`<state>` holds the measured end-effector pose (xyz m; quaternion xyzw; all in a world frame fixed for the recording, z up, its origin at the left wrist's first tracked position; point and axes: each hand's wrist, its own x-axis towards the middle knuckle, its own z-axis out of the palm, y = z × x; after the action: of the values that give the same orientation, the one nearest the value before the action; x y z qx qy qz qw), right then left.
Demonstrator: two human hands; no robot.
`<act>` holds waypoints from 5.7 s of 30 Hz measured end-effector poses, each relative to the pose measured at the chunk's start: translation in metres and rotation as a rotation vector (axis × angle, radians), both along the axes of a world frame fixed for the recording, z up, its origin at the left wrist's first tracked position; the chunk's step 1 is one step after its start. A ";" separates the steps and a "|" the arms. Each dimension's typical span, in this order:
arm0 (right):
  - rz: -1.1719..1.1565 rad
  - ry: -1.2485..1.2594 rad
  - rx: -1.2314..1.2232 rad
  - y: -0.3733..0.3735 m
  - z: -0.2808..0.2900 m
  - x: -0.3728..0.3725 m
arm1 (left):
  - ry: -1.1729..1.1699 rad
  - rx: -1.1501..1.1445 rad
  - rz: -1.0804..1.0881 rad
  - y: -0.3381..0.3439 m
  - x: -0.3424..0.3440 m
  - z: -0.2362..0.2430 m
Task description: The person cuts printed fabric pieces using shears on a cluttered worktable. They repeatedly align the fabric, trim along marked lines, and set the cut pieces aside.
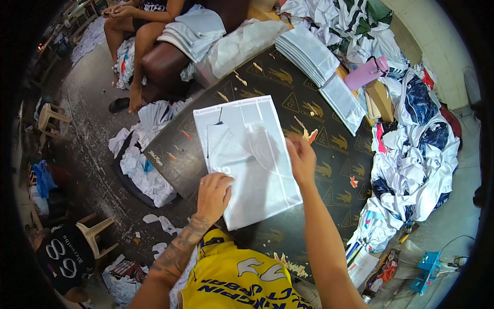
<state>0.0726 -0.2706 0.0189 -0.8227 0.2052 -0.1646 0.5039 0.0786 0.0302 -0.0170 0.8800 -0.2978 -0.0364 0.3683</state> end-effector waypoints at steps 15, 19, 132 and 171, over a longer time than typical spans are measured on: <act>-0.398 0.419 0.581 0.013 -0.028 -0.184 | -0.034 0.158 -0.187 0.053 -0.120 0.010; -0.186 0.138 0.607 0.022 0.020 -0.179 | 0.050 -0.117 0.146 0.060 -0.095 0.049; -0.106 0.603 -0.371 0.078 -0.010 -0.374 | -0.101 0.342 -0.020 0.201 -0.025 -0.031; -0.982 0.801 -0.463 -0.073 -0.043 -0.641 | -0.141 0.346 -1.342 -0.098 -0.269 0.008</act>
<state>-0.5687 -0.3439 -0.0237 -0.7184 0.6857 -0.0966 0.0661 -0.1899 -0.0682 -0.0085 0.5520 -0.7904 -0.2458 0.1003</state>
